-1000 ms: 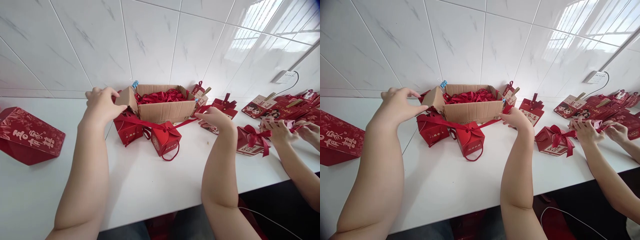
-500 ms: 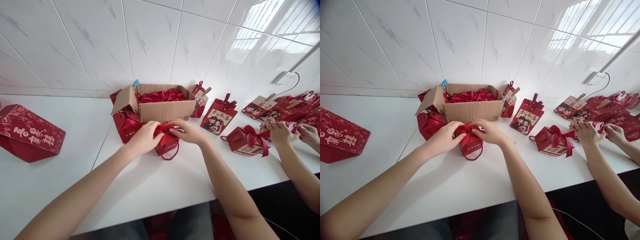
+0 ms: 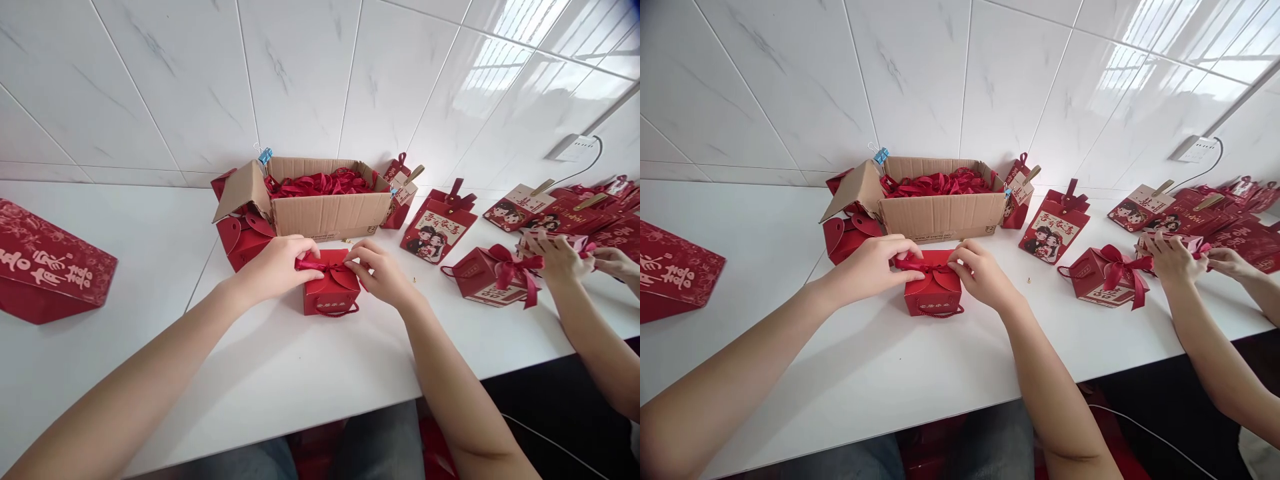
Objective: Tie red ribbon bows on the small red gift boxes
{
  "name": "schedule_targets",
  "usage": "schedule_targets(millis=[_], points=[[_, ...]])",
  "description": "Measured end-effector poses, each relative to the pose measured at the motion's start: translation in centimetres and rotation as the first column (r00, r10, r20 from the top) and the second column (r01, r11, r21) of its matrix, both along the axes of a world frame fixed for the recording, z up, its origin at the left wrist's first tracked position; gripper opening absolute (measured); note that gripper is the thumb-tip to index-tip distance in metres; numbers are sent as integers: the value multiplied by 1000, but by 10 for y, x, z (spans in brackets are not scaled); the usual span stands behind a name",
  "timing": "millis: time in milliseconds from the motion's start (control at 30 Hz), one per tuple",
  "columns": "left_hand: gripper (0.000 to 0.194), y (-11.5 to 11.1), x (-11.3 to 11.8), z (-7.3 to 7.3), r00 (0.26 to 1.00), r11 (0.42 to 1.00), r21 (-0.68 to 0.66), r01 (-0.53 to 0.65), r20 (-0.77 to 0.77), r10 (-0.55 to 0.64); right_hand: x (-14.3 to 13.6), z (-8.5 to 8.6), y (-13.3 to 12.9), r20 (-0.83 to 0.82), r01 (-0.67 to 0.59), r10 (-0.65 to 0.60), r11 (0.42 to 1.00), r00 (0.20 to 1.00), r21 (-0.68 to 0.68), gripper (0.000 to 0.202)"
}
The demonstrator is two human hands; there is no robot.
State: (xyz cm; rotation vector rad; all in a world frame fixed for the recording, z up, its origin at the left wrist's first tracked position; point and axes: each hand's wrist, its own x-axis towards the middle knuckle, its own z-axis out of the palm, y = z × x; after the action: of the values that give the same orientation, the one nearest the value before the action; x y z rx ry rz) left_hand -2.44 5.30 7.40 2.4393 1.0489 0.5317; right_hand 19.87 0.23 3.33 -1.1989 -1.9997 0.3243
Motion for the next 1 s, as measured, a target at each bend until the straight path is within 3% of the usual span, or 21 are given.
schedule_targets(millis=[467, 800, 900, 1000], points=[[38, 4, -7, 7, 999, 997, -64, -53, -10, 52, 10, -2, 2, 20, 106, -105, 993, 994, -58, 16], [39, 10, -16, 8, 986, 945, -283, -164, -82, 146, 15, 3, -2, 10, 98, -97, 985, 995, -140, 24], [38, 11, -17, 8, 984, 959, -236, -158, -116, 134, 17, 4, -3, 18, 118, -117, 977, 993, -177, 28], [37, 10, -19, 9, 982, 991, -71, -115, -161, 102, 18, 5, -3, 29, 172, -171, 948, 985, -267, 34]])
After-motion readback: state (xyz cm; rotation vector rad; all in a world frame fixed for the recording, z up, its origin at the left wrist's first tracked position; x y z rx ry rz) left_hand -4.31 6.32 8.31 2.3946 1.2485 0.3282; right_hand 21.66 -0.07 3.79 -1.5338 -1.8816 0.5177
